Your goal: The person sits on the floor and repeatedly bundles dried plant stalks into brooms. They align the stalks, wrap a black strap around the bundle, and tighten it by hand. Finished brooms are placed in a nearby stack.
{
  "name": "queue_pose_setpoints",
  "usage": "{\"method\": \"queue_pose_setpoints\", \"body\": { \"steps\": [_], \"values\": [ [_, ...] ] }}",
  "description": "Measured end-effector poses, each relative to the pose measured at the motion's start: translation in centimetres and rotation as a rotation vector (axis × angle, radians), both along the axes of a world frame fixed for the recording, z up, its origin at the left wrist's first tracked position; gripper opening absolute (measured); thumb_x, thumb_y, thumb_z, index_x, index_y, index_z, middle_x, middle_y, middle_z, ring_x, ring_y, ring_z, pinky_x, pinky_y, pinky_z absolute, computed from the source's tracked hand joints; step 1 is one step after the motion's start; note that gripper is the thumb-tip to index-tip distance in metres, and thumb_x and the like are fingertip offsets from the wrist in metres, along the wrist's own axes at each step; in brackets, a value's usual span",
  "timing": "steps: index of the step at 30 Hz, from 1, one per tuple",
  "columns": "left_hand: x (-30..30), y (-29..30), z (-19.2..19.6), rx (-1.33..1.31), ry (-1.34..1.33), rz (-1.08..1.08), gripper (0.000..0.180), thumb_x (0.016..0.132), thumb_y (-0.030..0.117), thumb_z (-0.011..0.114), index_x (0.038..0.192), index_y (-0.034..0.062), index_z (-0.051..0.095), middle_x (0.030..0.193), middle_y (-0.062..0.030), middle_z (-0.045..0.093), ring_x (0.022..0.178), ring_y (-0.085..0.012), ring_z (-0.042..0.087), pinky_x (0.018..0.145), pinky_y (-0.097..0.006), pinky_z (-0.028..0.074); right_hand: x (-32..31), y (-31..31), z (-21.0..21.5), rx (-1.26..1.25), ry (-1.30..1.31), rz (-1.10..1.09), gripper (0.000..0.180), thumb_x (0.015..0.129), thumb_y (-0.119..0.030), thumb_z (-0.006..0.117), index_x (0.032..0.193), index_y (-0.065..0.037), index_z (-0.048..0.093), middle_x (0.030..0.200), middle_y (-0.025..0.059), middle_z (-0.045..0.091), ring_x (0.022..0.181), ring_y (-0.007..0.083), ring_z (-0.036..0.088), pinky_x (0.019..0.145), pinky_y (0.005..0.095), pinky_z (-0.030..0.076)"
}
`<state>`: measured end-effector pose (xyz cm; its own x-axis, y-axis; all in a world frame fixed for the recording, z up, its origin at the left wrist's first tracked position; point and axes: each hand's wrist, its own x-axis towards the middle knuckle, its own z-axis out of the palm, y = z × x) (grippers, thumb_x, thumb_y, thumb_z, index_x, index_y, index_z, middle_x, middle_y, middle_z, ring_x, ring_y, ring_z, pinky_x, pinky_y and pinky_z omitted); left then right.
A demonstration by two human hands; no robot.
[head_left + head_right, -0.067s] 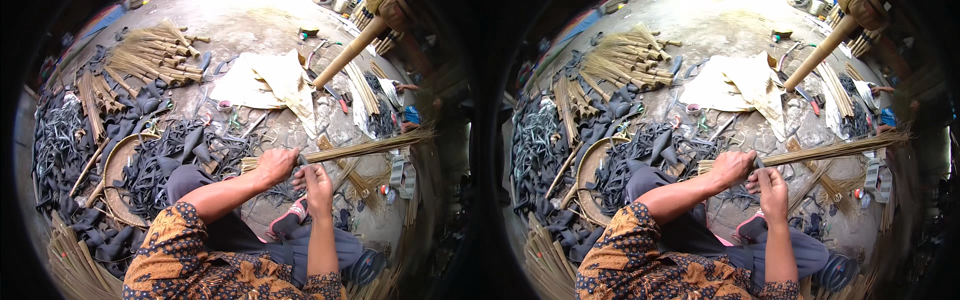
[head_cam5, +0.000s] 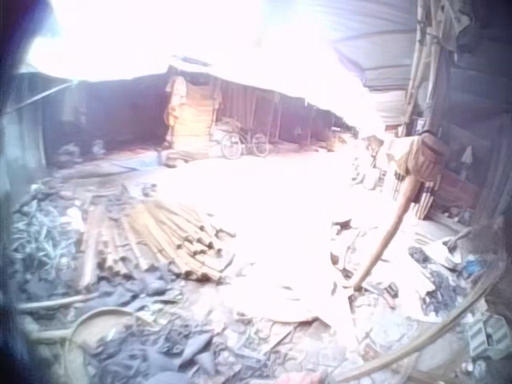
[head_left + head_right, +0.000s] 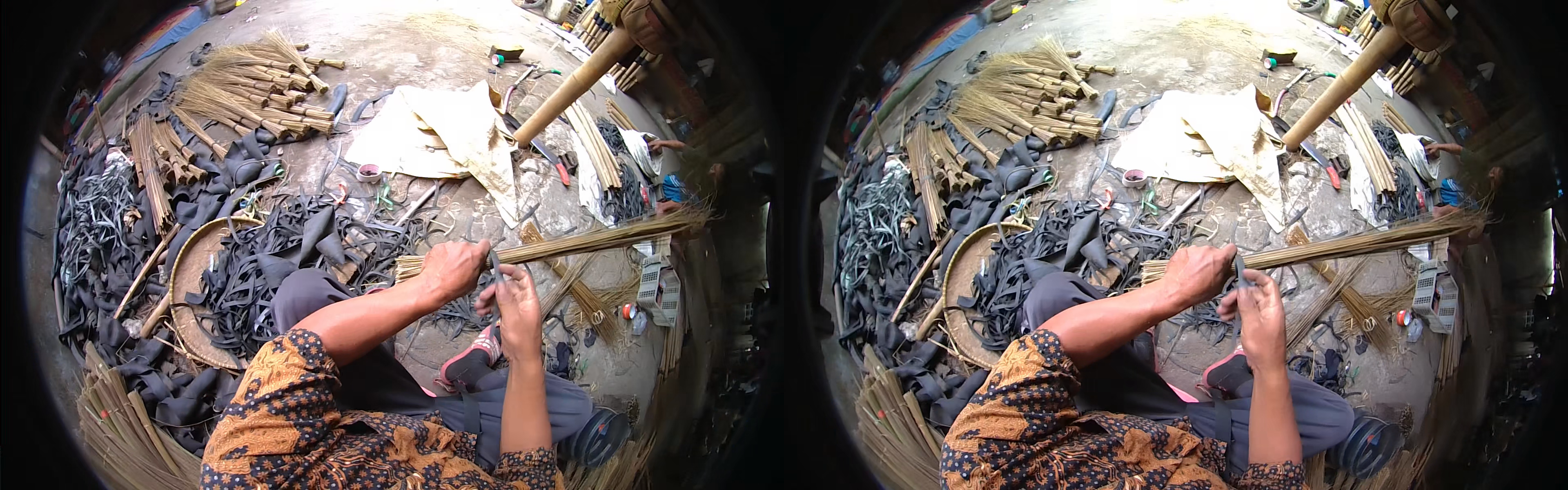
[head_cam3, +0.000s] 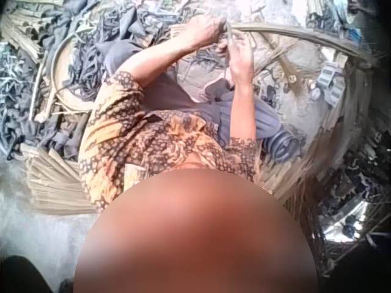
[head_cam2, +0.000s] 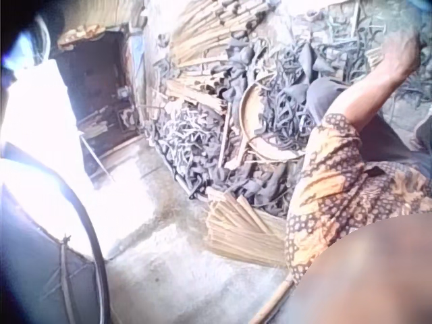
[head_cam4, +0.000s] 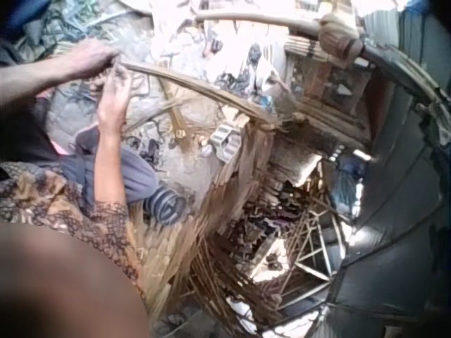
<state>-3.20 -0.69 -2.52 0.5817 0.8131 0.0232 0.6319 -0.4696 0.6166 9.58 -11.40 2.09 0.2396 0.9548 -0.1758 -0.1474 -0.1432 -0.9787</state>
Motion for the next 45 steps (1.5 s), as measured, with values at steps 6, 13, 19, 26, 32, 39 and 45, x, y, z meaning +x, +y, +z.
{"method": "queue_pose_setpoints", "body": {
  "steps": [6, 13, 19, 26, 32, 39, 45],
  "values": [
    [1.0, 0.5, -1.1, 0.001, 0.07, 0.047, 0.02, 0.096, 0.026, 0.061, 0.107, 0.009, 0.062, 0.079, -0.0207, 0.072, 0.076, -0.0419, 0.074, 0.063, -0.053, 0.059, -1.1, -1.8, 1.0, -0.16, -0.281, 0.122, 0.027, 0.112, -0.027, 0.053, 0.103, -0.004, 0.065, 0.072, -0.002, 0.053, 0.062, 0.0072, 0.049, 0.058, 0.0237, 0.038],
    [-0.4, 2.6, 2.6, -0.314, -0.055, -0.005, 0.024, 0.089, 0.027, 0.072, 0.102, 0.0082, 0.079, 0.093, -0.028, 0.074, 0.092, -0.0434, 0.074, 0.081, -0.051, 0.059, 0.7, -6.8, 2.5, -0.044, -0.746, 0.198, 0.026, 0.109, -0.025, 0.055, 0.096, -0.004, 0.063, 0.08, 0.0131, 0.069, 0.074, 0.0264, 0.069, 0.068, 0.0382, 0.051],
    [-1.2, -0.2, 6.5, -0.576, -0.214, -0.333, 0.027, 0.081, 0.023, 0.075, 0.093, -0.0006, 0.07, 0.069, -0.0122, 0.066, 0.064, -0.0177, 0.06, 0.065, -0.04, 0.052, 7.3, -6.7, -1.0, -0.047, -1.014, 0.185, 0.028, 0.108, -0.027, 0.056, 0.1, -0.002, 0.062, 0.08, 0.0172, 0.067, 0.076, 0.0372, 0.07, 0.068, 0.0438, 0.053],
    [-0.2, -2.5, 6.6, -1.348, -0.336, -0.78, 0.043, 0.095, 0.043, 0.079, 0.075, 0.0085, 0.061, 0.058, 0.0006, 0.056, 0.05, -0.0102, 0.055, 0.048, -0.028, 0.043, 7.5, -1.4, -0.5, 0.609, -1.183, 0.283, 0.013, 0.095, -0.014, 0.064, 0.104, -0.005, 0.065, 0.093, 0.0123, 0.07, 0.087, 0.0369, 0.069, 0.077, 0.0456, 0.055],
    [0.4, -0.8, 4.3, -0.468, -0.034, -0.331, 0.042, 0.091, 0.04, 0.077, 0.09, -0.0009, 0.068, 0.08, -0.0239, 0.072, 0.077, -0.0442, 0.07, 0.07, -0.051, 0.054, 6.3, -2.4, 5.1, -0.173, -0.951, 0.407, 0.032, 0.109, -0.029, 0.05, 0.119, -0.002, 0.065, 0.072, 0.0096, 0.071, 0.059, 0.0204, 0.07, 0.054, 0.0354, 0.053],
    [0.9, -2.2, 0.4, -0.165, 0.083, -0.169, 0.035, 0.09, 0.029, 0.067, 0.114, 0.0042, 0.061, 0.085, -0.0269, 0.072, 0.083, -0.0472, 0.072, 0.075, -0.058, 0.058, 3.1, 3.0, 2.4, -0.368, -0.212, 0.165, 0.054, 0.113, -0.045, 0.041, 0.113, 0.005, 0.06, 0.074, 0.0134, 0.071, 0.043, 0.0146, 0.059, 0.039, 0.0248, 0.043],
    [0.3, -1.3, -1.5, -0.078, 0.047, -0.09, 0.028, 0.092, 0.029, 0.067, 0.103, 0.0045, 0.06, 0.078, -0.0259, 0.07, 0.078, -0.0471, 0.072, 0.07, -0.057, 0.058, 2.1, -0.6, -0.1, -0.142, 0.026, 0.097, 0.03, 0.11, -0.027, 0.055, 0.104, 0.001, 0.061, 0.079, 0.0063, 0.067, 0.061, 0.0107, 0.064, 0.056, 0.0231, 0.051]
  ]
}}
